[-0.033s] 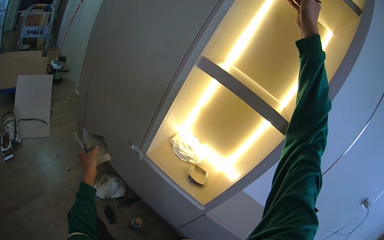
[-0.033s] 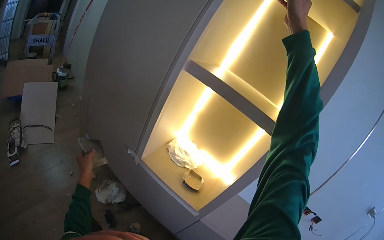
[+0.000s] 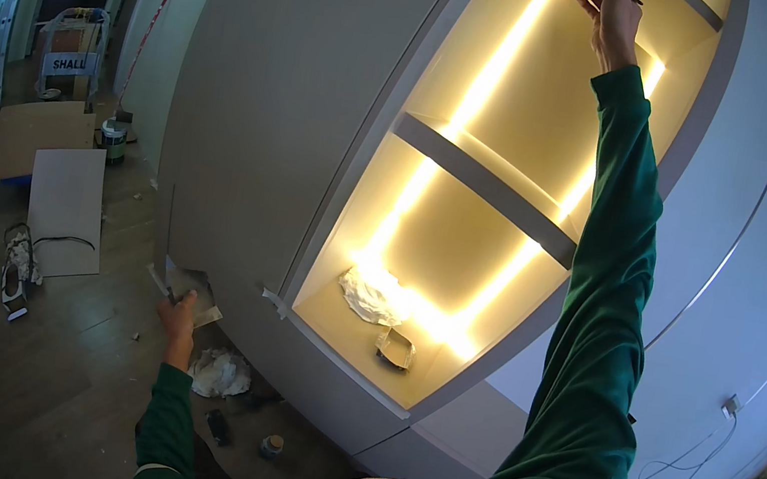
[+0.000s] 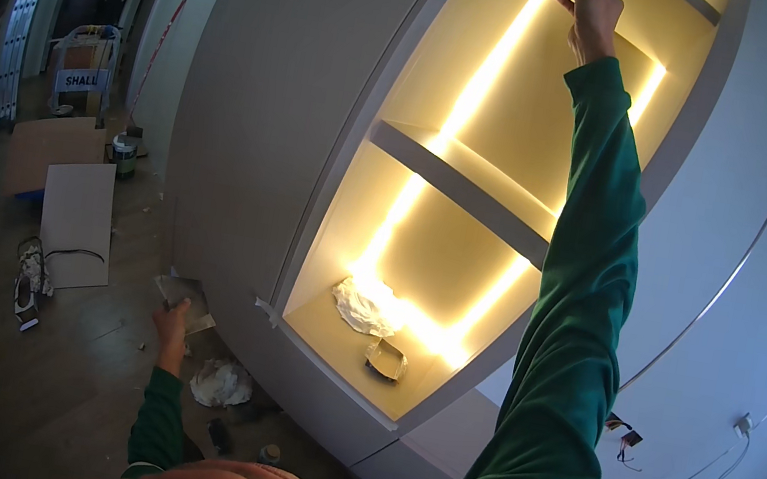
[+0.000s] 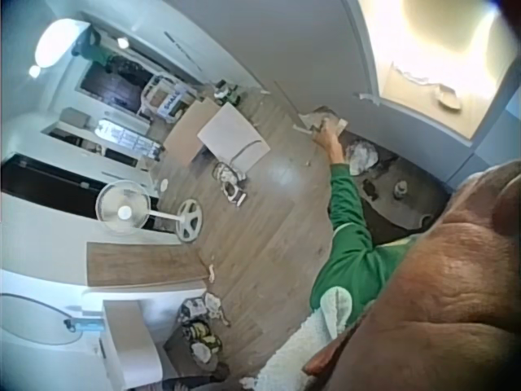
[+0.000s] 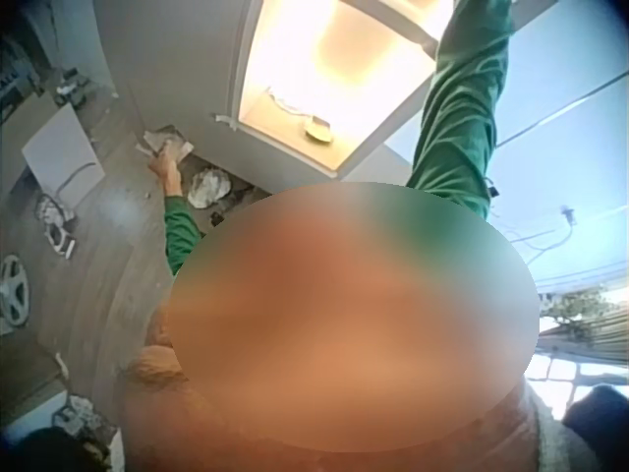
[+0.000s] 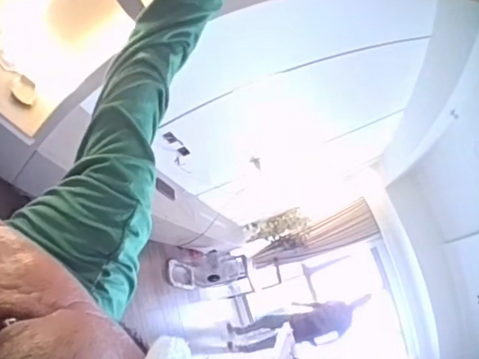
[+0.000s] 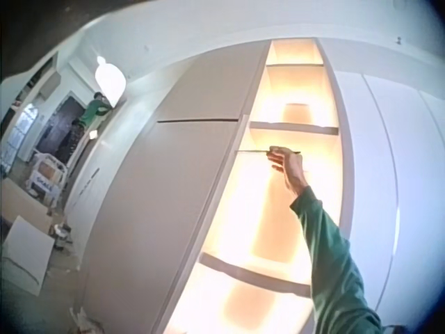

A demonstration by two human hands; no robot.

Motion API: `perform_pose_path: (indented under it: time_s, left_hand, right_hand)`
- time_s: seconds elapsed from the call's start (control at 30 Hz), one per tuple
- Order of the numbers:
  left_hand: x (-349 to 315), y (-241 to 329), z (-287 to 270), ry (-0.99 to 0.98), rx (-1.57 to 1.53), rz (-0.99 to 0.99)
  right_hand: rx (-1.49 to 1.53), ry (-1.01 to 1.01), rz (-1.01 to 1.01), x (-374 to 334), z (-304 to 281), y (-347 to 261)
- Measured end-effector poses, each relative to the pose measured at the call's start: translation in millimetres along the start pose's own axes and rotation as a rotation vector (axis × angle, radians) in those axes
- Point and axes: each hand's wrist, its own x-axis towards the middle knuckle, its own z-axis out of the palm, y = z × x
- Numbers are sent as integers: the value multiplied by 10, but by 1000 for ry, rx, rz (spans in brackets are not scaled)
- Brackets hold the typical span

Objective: The person applies a liquid from a bottle to a cloth, wipes the surfaces of a built-in cabinet, uses a sanding block to smooth an edge, and then applies paint to the interior trim using a small brush.

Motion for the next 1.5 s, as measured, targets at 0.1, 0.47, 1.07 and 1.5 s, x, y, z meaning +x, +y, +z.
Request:
perform_pose_path:
  time_s: [0.1, 0.47, 1.07, 1.5]
  left_hand:
    - [30, -25, -31, -3, -5, -15]
    - [27, -23, -27, -4, -18, -10]
    - [36, -53, -52, -2, -29, 5]
    - [-35, 33, -8, -4, -30, 5]
  right_hand:
    - [47, 37, -32, 8, 27, -49]
    - [15, 13, -39, -262, 112, 70]
    - [18, -53, 83, -916, 192, 99]
    - [52, -70, 188, -851, 86, 102]
